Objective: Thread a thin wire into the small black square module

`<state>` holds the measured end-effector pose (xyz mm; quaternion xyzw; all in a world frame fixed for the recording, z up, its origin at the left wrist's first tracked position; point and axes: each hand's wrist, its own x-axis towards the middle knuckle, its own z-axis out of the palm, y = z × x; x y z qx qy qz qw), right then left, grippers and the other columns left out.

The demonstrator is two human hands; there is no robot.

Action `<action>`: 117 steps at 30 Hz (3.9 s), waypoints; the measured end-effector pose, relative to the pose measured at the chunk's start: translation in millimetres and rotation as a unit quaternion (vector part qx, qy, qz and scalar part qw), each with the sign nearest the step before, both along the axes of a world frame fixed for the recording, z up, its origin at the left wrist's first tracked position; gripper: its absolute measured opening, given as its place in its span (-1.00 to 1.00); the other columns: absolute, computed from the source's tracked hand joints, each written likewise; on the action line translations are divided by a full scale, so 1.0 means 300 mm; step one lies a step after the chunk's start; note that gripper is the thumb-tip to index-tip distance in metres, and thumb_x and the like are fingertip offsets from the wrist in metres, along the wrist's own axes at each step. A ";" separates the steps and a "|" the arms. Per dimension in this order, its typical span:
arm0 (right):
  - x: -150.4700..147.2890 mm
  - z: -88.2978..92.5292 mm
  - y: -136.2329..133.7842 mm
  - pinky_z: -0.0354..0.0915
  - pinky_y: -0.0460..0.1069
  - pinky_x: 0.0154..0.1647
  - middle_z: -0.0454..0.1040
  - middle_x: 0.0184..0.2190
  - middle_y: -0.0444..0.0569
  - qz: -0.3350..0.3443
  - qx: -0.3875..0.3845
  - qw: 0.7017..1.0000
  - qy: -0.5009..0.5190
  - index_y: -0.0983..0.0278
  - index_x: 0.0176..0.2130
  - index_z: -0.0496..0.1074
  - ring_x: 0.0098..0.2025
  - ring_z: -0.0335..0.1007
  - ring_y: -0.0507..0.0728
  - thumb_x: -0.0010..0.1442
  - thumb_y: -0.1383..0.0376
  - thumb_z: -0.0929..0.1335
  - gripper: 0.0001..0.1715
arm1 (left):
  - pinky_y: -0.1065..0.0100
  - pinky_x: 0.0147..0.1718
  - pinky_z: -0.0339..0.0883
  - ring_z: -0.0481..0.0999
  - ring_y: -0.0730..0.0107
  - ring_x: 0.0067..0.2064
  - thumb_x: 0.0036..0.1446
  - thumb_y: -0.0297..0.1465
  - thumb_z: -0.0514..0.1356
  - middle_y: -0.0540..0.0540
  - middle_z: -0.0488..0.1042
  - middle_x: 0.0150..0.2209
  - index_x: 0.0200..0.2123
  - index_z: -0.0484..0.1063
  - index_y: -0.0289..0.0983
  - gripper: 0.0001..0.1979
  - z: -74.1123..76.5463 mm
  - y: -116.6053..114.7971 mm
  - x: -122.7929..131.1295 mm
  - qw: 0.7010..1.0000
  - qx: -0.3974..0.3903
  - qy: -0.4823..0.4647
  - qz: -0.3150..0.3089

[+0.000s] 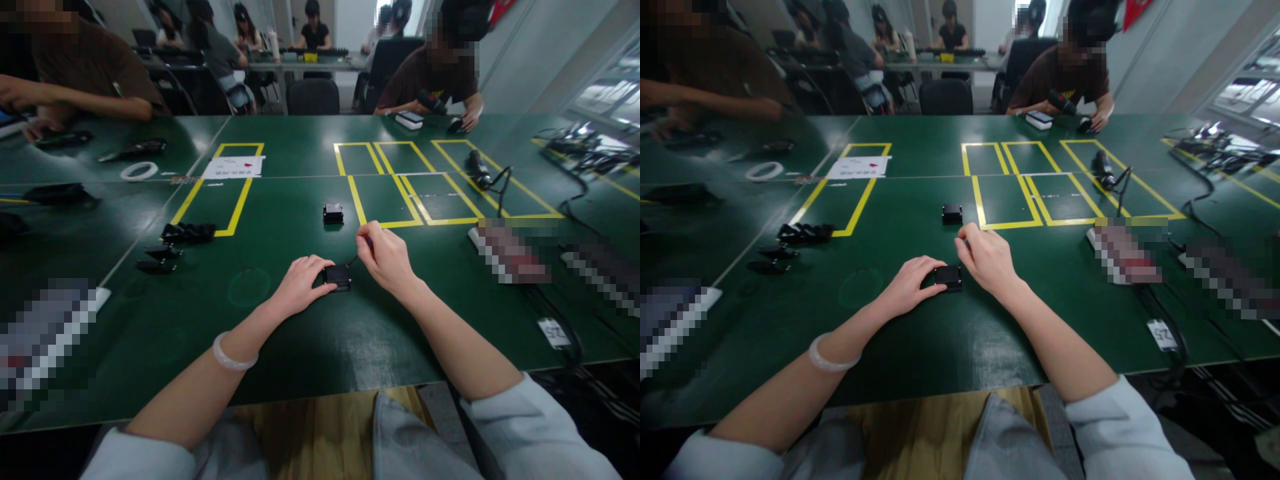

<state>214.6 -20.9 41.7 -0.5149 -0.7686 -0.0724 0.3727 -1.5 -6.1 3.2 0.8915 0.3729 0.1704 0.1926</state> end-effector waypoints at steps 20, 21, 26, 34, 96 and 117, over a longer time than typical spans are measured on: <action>0.001 0.002 -0.001 0.15 -0.04 -0.35 0.41 -0.48 -0.11 0.007 -0.002 1.000 -0.004 0.23 -0.28 0.30 -0.46 0.26 0.04 0.33 0.12 0.19 -0.73 | 0.13 0.03 0.20 0.40 0.15 0.00 0.23 -0.15 0.15 -0.13 0.43 -0.07 0.00 0.36 -0.20 -0.64 0.001 -0.001 0.000 1.000 0.002 -0.004 0.002; 0.001 0.002 0.000 0.15 -0.05 -0.35 0.41 -0.48 -0.11 0.008 -0.001 1.000 -0.003 0.23 -0.29 0.30 -0.46 0.26 0.04 0.34 0.14 0.18 -0.73 | 0.13 0.03 0.20 0.40 0.15 0.00 0.23 -0.15 0.15 -0.12 0.44 -0.07 0.00 0.36 -0.20 -0.65 0.002 -0.001 0.000 1.000 0.002 -0.003 0.002; -0.002 0.005 0.000 0.16 -0.05 -0.34 0.38 -0.49 -0.11 0.003 -0.001 1.000 0.010 0.23 -0.29 0.29 -0.45 0.27 0.04 0.34 0.25 0.12 -0.76 | 0.12 0.05 0.19 0.39 0.15 0.02 0.23 -0.14 0.15 -0.13 0.43 -0.06 0.00 0.36 -0.20 -0.64 0.001 0.000 -0.001 1.000 0.002 0.002 0.000; 0.001 0.008 -0.004 0.16 -0.04 -0.34 0.41 -0.48 -0.10 0.009 -0.013 1.000 -0.006 0.23 -0.30 0.31 -0.46 0.26 0.05 0.34 0.15 0.16 -0.72 | 0.12 0.03 0.20 0.39 0.15 0.01 0.23 -0.14 0.14 -0.13 0.43 -0.07 0.01 0.35 -0.20 -0.64 0.000 0.001 0.000 1.000 0.004 0.005 0.002; -0.029 -0.007 -0.007 0.11 -0.07 -0.43 0.39 -0.49 -0.12 -0.057 -0.026 0.998 0.006 0.26 -0.18 0.26 -0.50 0.29 0.04 0.33 0.21 0.16 -0.80 | 0.13 0.04 0.20 0.39 0.14 0.01 0.23 -0.14 0.14 -0.13 0.43 -0.06 0.00 0.36 -0.20 -0.64 -0.001 0.000 -0.001 1.000 0.002 -0.001 0.002; -0.034 -0.009 0.002 0.13 -0.07 -0.37 0.41 -0.48 -0.11 -0.047 -0.022 0.998 0.023 0.24 -0.25 0.31 -0.47 0.31 0.03 0.36 0.12 0.14 -0.69 | 0.13 0.03 0.20 0.39 0.13 0.01 0.23 -0.13 0.15 -0.13 0.43 -0.05 0.00 0.36 -0.20 -0.63 -0.007 0.003 -0.002 1.000 0.005 -0.003 0.004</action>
